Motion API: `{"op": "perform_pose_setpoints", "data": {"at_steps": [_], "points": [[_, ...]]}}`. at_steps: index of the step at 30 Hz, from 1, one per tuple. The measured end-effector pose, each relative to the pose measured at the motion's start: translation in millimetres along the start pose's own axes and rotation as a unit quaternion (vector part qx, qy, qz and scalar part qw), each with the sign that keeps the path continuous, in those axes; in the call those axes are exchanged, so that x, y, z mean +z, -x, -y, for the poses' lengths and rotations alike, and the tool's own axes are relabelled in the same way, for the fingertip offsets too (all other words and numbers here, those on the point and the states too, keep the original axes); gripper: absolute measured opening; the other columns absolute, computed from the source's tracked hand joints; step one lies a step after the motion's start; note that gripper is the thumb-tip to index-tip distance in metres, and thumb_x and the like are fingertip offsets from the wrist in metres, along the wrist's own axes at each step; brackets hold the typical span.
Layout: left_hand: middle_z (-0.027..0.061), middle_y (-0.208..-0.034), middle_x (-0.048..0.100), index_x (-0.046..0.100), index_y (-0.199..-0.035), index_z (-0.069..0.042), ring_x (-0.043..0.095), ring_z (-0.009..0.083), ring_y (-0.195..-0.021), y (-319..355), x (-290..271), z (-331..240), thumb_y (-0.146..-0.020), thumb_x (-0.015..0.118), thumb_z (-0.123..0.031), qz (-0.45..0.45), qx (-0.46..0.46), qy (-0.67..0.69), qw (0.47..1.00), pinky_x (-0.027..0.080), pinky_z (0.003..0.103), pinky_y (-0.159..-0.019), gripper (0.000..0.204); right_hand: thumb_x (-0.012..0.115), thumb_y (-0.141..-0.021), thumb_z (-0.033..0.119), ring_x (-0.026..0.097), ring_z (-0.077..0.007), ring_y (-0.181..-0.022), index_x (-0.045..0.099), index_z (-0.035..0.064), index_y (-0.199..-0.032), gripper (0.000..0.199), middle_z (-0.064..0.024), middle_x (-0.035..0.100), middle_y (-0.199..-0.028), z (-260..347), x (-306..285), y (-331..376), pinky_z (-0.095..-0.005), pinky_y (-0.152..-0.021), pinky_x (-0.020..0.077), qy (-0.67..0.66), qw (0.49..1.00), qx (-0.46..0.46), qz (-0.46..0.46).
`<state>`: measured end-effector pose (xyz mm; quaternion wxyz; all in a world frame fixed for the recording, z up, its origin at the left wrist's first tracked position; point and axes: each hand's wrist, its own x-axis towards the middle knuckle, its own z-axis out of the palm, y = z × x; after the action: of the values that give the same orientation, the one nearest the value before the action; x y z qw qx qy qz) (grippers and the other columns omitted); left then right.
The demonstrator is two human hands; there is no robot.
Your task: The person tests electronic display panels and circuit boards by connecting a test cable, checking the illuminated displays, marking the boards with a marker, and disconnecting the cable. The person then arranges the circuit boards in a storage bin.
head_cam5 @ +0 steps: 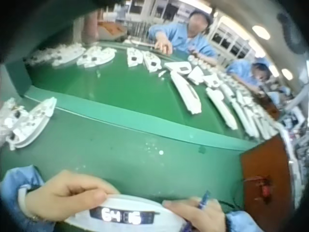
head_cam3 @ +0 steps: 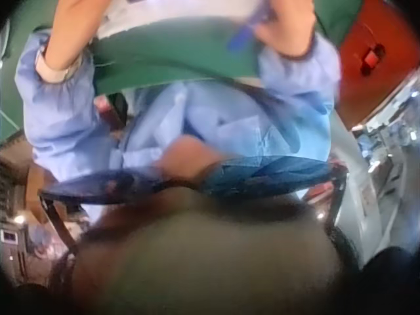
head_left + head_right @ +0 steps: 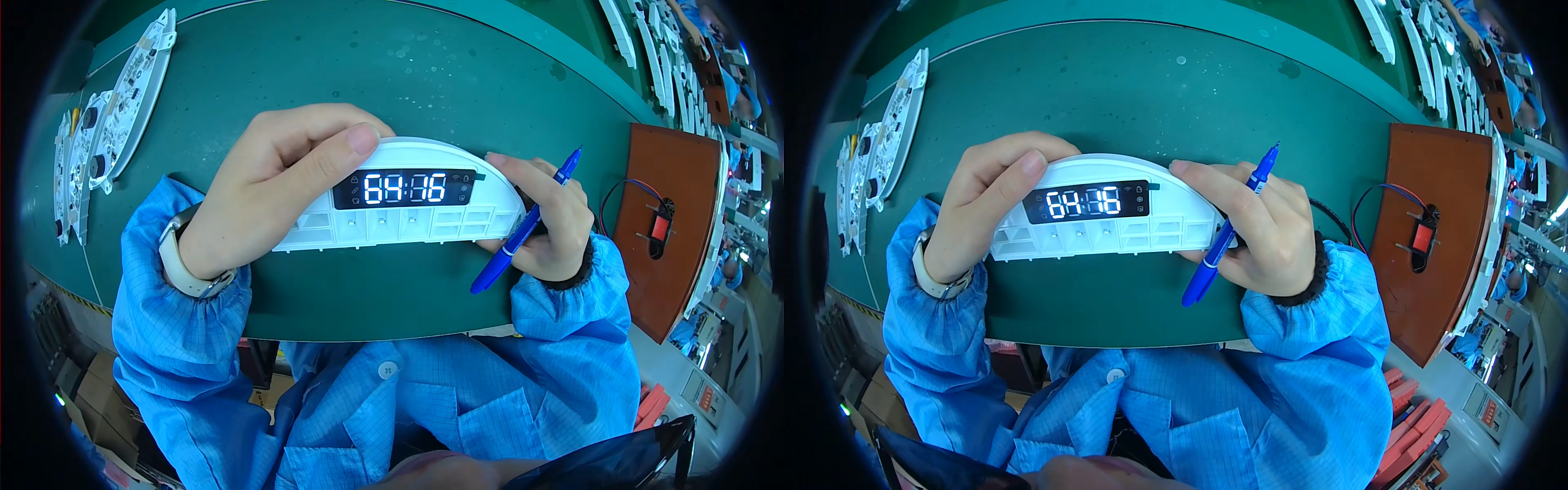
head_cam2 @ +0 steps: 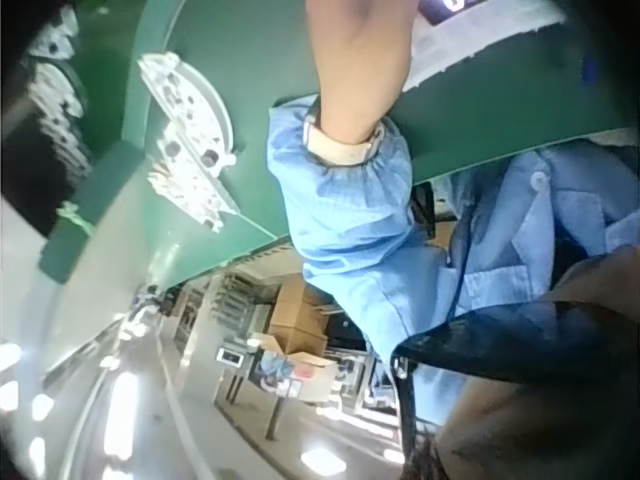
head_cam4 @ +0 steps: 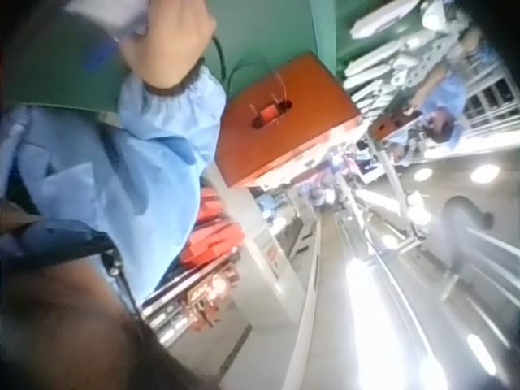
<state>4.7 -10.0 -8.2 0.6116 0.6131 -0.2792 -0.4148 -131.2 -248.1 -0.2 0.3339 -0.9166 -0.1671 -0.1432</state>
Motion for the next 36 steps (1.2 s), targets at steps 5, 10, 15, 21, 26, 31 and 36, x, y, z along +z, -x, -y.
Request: {"op": "perform_pose_setpoints", "data": {"at_steps": [5,10,15,21,26,31,36], "points": [[0.0073,-0.091,0.066,0.062,-0.107,0.004,0.062,0.0088,-0.080,0.0,-0.1,-0.7,-0.099,0.046,-0.024,0.004,0.001,0.008,1.000,0.050,0.021,-0.071,0.033,0.083,-0.058,0.016,0.065,-0.0257,-0.071,0.059,-0.0008,-0.115,0.064,-0.0166,0.067,-0.091,0.4,-0.3,0.5,-0.0320,-0.059,0.0514,0.006,1.000,-0.001,0.002],[0.0070,-0.091,0.066,0.062,-0.107,0.004,0.062,0.0086,-0.081,-0.2,-0.3,-1.6,-0.099,0.046,-0.023,0.005,-0.009,-0.001,1.000,0.049,0.021,-0.071,0.033,0.083,-0.058,0.016,0.065,-0.0259,-0.071,0.059,-0.0011,-0.115,0.064,-0.0166,0.067,-0.092,0.3,-0.3,0.4,-0.0322,-0.059,0.0514,0.005,1.000,-0.001,-0.001],[0.0068,-0.092,0.066,0.062,-0.107,0.004,0.061,0.0085,-0.081,0.1,0.1,-2.5,-0.099,0.047,-0.022,0.012,-0.016,0.008,1.000,0.049,0.021,-0.071,0.032,0.083,-0.058,0.016,0.065,-0.0265,-0.071,0.059,-0.0010,-0.115,0.064,-0.0170,0.067,-0.092,0.9,-1.6,0.2,-0.0328,-0.060,0.0514,0.011,1.000,-0.001,0.006],[0.0072,-0.092,0.066,0.063,-0.106,0.005,0.061,0.0089,-0.082,0.0,0.2,-1.8,-0.099,0.047,-0.021,0.003,-0.013,0.003,1.000,0.048,0.022,-0.073,0.032,0.083,-0.058,0.016,0.065,-0.0265,-0.071,0.058,-0.0011,-0.116,0.065,-0.0172,0.067,-0.093,2.0,-1.2,-0.8,-0.0326,-0.061,0.0513,0.012,1.000,-0.001,0.003],[0.0074,-0.092,0.066,0.063,-0.106,0.005,0.061,0.0088,-0.081,-0.3,0.6,-0.6,-0.099,0.047,-0.022,0.003,0.005,0.011,1.000,0.048,0.021,-0.072,0.032,0.083,-0.059,0.016,0.066,-0.0267,-0.072,0.058,-0.0013,-0.115,0.064,-0.0173,0.067,-0.094,2.5,-1.6,-2.0,-0.0327,-0.061,0.0515,0.008,1.000,-0.003,0.006],[0.0072,-0.090,0.066,0.063,-0.107,0.005,0.061,0.0085,-0.080,0.0,1.0,0.0,-0.099,0.047,-0.023,-0.002,-0.005,0.005,1.000,0.048,0.021,-0.070,0.033,0.083,-0.059,0.015,0.066,-0.0270,-0.073,0.058,-0.0014,-0.115,0.064,-0.0173,0.067,-0.094,3.4,-2.8,-2.3,-0.0328,-0.062,0.0519,0.014,1.000,-0.003,0.010],[0.0070,-0.090,0.066,0.063,-0.106,0.005,0.061,0.0084,-0.080,0.1,0.5,-0.2,-0.099,0.047,-0.023,0.001,-0.006,-0.001,1.000,0.048,0.021,-0.070,0.033,0.083,-0.059,0.015,0.066,-0.0272,-0.074,0.058,-0.0014,-0.115,0.063,-0.0175,0.067,-0.095,3.1,-2.4,-1.6,-0.0330,-0.062,0.0521,0.013,1.000,-0.003,0.008]]}}
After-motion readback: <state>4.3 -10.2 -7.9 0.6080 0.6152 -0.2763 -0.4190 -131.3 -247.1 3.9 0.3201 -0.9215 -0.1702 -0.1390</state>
